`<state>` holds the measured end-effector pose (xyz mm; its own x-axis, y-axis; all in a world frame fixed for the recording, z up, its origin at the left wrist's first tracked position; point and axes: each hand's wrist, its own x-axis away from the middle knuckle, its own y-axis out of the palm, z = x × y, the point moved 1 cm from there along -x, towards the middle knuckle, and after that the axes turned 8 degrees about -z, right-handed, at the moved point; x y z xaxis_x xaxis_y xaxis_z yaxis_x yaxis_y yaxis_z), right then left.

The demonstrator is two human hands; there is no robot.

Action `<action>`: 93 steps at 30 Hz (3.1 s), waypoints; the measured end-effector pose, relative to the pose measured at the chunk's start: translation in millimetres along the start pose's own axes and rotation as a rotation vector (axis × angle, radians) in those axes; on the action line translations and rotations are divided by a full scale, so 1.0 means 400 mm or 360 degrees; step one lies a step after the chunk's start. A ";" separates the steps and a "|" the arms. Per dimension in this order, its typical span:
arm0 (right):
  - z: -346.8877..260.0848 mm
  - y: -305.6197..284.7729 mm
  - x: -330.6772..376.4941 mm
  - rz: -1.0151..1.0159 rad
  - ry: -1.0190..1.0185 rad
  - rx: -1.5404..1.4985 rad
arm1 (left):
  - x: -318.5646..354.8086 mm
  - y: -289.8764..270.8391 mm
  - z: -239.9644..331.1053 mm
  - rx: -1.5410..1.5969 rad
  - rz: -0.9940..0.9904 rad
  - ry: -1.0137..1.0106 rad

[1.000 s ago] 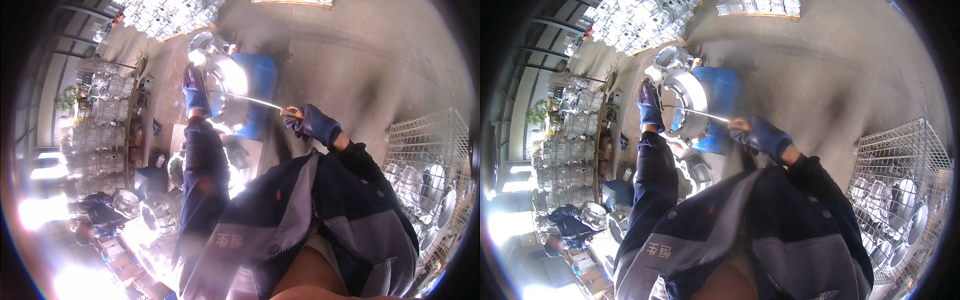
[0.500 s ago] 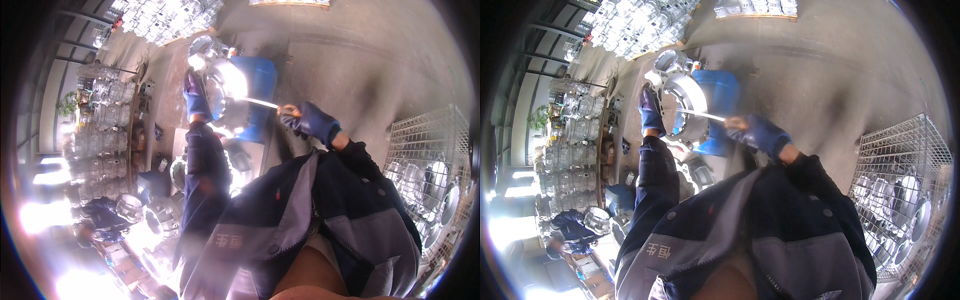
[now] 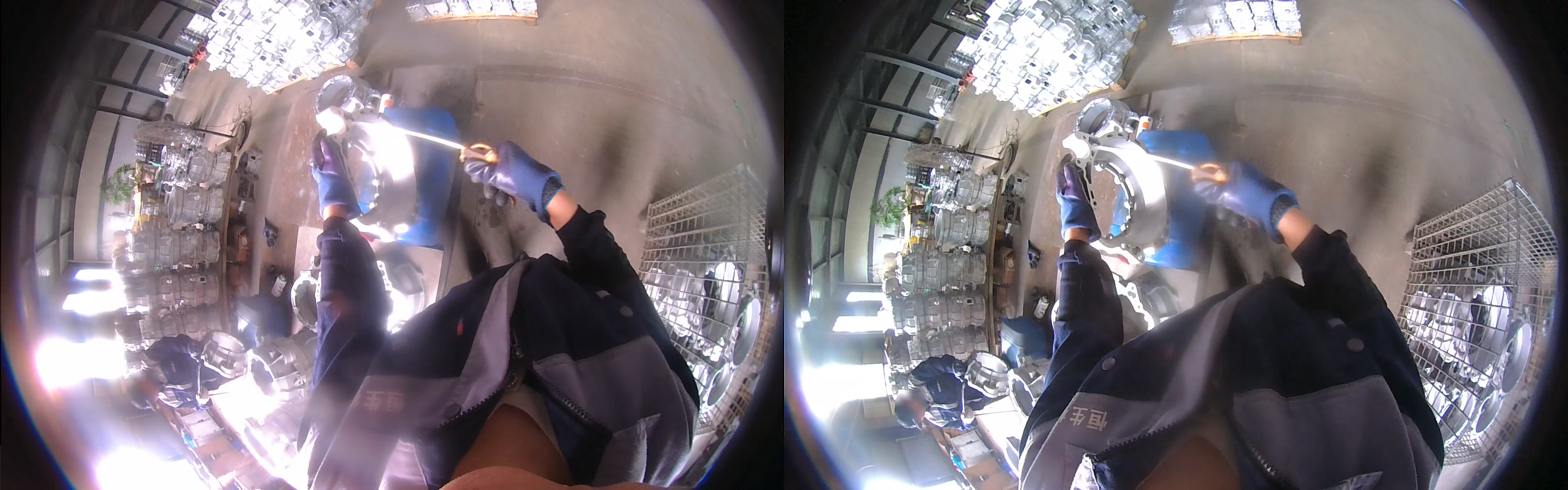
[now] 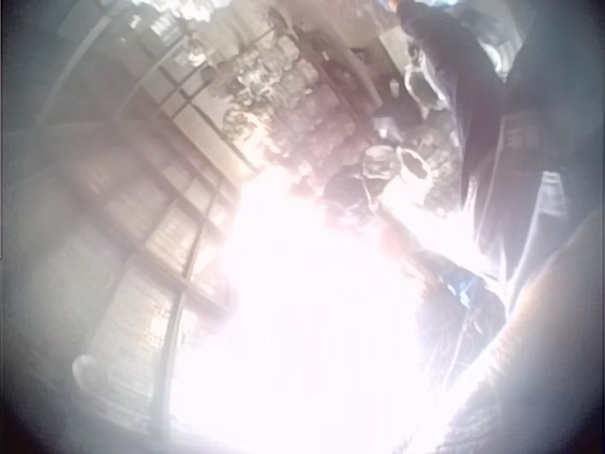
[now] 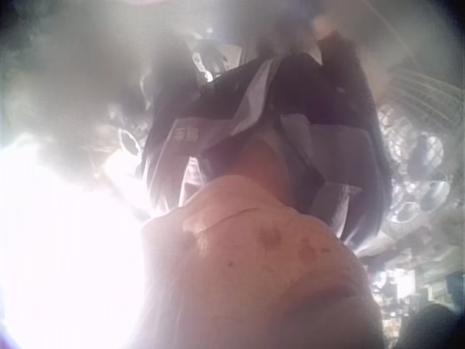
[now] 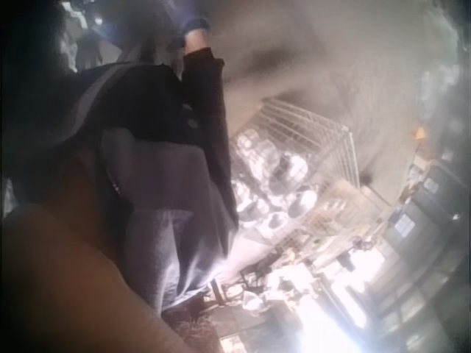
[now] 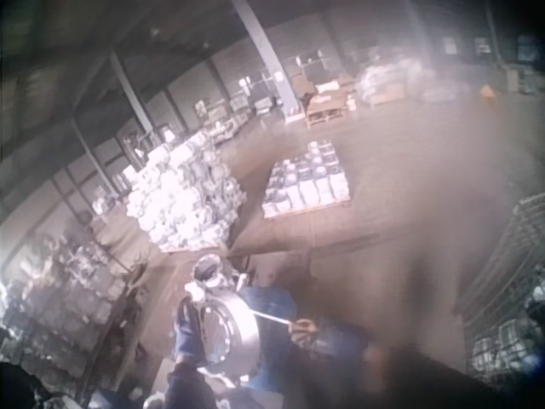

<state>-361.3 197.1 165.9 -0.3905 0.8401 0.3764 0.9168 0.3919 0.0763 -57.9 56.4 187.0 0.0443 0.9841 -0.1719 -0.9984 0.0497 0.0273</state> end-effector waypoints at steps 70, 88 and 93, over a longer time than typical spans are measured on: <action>-0.040 -0.036 -0.158 0.0230 0.0076 -0.0202 | -0.027 -0.014 -0.028 -0.0319 -0.0090 -0.0018; -0.022 -0.016 -0.212 0.0212 -0.0015 -0.0409 | -0.054 -0.036 -0.060 -0.0473 -0.0014 -0.0052; -0.001 -0.021 -0.231 0.0347 0.0038 -0.0123 | -0.047 -0.019 -0.044 -0.0467 0.0019 -0.0052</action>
<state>-333.1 116.1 130.8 -0.1809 0.8924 0.4133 0.9834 0.1710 0.0611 -51.7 34.4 172.6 0.0290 0.9896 -0.1412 -0.9662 -0.0084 -0.2575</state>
